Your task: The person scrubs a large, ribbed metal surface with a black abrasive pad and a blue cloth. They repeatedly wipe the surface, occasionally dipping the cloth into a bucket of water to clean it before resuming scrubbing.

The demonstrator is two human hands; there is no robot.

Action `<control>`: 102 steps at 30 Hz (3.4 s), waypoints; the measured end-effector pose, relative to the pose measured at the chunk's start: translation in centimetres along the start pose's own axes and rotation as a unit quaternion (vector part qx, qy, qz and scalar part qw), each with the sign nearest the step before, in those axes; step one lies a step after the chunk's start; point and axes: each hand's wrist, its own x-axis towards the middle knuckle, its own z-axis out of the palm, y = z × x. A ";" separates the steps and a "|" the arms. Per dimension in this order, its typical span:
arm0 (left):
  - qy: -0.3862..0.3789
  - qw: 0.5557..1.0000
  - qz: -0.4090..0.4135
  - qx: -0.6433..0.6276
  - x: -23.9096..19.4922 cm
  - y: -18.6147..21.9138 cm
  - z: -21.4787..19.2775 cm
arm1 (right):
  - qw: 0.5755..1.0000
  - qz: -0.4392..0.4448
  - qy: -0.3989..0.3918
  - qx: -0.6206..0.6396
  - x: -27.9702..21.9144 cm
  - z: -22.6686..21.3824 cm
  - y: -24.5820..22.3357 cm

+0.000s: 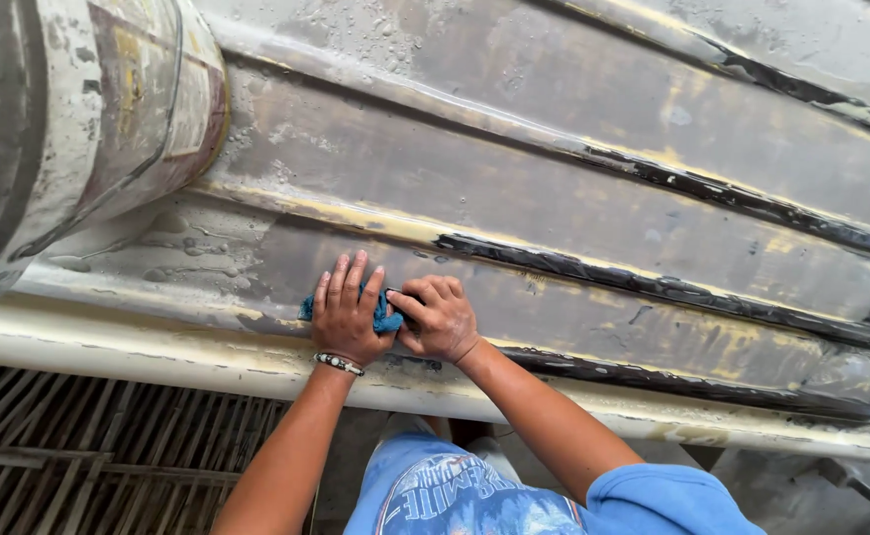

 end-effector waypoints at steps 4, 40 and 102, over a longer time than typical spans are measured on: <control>-0.007 1.000 0.003 -0.003 0.5 0.2 -0.2 | 1.000 0.007 0.003 -0.009 -0.3 0.3 0.4; 0.195 0.901 -0.195 -0.334 7.0 20.2 -1.4 | 0.902 0.140 -0.054 0.404 -0.4 0.0 6.0; 0.036 0.957 -0.288 0.008 1.4 7.7 3.2 | 0.970 -0.233 -0.047 0.047 13.5 1.6 2.8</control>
